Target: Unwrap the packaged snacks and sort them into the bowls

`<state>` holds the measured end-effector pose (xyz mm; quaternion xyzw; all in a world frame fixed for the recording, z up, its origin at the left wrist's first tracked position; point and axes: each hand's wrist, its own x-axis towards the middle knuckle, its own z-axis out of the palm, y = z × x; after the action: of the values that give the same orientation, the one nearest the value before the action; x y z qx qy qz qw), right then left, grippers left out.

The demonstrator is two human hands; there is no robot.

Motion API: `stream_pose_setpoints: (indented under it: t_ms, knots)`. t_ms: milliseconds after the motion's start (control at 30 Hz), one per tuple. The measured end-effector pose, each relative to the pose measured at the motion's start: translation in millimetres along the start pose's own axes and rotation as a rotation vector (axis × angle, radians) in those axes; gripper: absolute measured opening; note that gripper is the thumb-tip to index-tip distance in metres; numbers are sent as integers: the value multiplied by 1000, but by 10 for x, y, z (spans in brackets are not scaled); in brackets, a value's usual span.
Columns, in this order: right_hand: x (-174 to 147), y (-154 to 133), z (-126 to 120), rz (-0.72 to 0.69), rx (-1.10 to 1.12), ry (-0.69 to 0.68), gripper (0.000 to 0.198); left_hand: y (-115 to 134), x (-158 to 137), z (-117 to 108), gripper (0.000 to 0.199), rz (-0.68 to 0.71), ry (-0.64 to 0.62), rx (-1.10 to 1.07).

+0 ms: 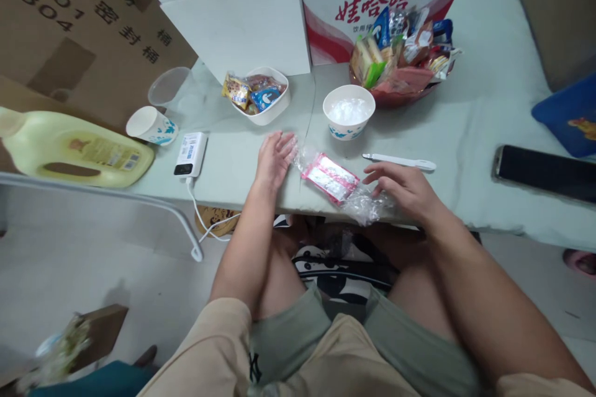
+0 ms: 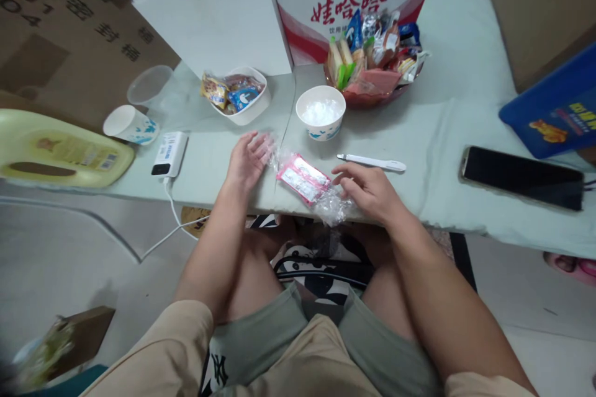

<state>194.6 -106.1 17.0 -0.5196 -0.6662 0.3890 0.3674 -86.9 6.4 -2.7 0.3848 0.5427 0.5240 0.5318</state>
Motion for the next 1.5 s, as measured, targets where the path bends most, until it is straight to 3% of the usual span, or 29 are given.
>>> stream_pose_setpoints:
  t_ms: [100, 167, 233, 300, 400, 500, 600, 700, 800, 867, 1000, 1100, 1167, 1267, 1333, 1500]
  knots:
    - [46, -98, 167, -92, -242, 134, 25, 38, -129, 7, 36, 282, 173, 248]
    - [93, -141, 297, -194, -397, 159, 28, 80, -289, -17, 31, 380, 268, 441]
    - [131, -154, 405, -220, -487, 100, 30, 109, -466, -53, 37, 323, 170, 606]
    - [148, -144, 471, -169, -522, 45, 21, 108, -615, -75, 44, 186, -39, 729]
    - [148, -130, 503, -87, -436, 10, 11, 58, -734, -50, 34, 98, -238, 714]
    - [138, -135, 492, -23, -180, -30, 14, 6, -743, 33, 29, 152, -288, 574]
    - [110, -108, 436, 93, 42, -3, 6, -22, -723, 128, 36, 242, -297, 582]
    - [27, -18, 309, 151, -62, 116, 33, -38, -729, 201, 40, 343, -348, 709]
    - [-104, 54, 164, 124, -320, 159, 51, -42, -748, 229, 21, 358, -401, 753]
    - [-176, 37, 102, 96, -470, 199, 51, -28, -748, 225, 8, 350, -353, 724]
    - [-183, -151, 133, -109, -560, 440, 43, 25, -708, 205, 10, 239, -81, 579]
    - [-79, -267, 285, -265, -443, 285, 35, 56, -686, 202, 20, 95, -5, 481]
    - [5, -282, 404, -196, -424, 138, 29, 63, -696, 203, 26, 54, -78, 604]
    - [104, -248, 524, 13, -455, 90, 26, 56, -739, 211, 20, 62, -220, 759]
    - [138, -228, 544, 105, -449, 94, 27, 54, -769, 228, 19, 42, -257, 615]
    - [152, -239, 524, 245, -243, 83, 49, 102, -836, 347, 27, -165, -280, -19]
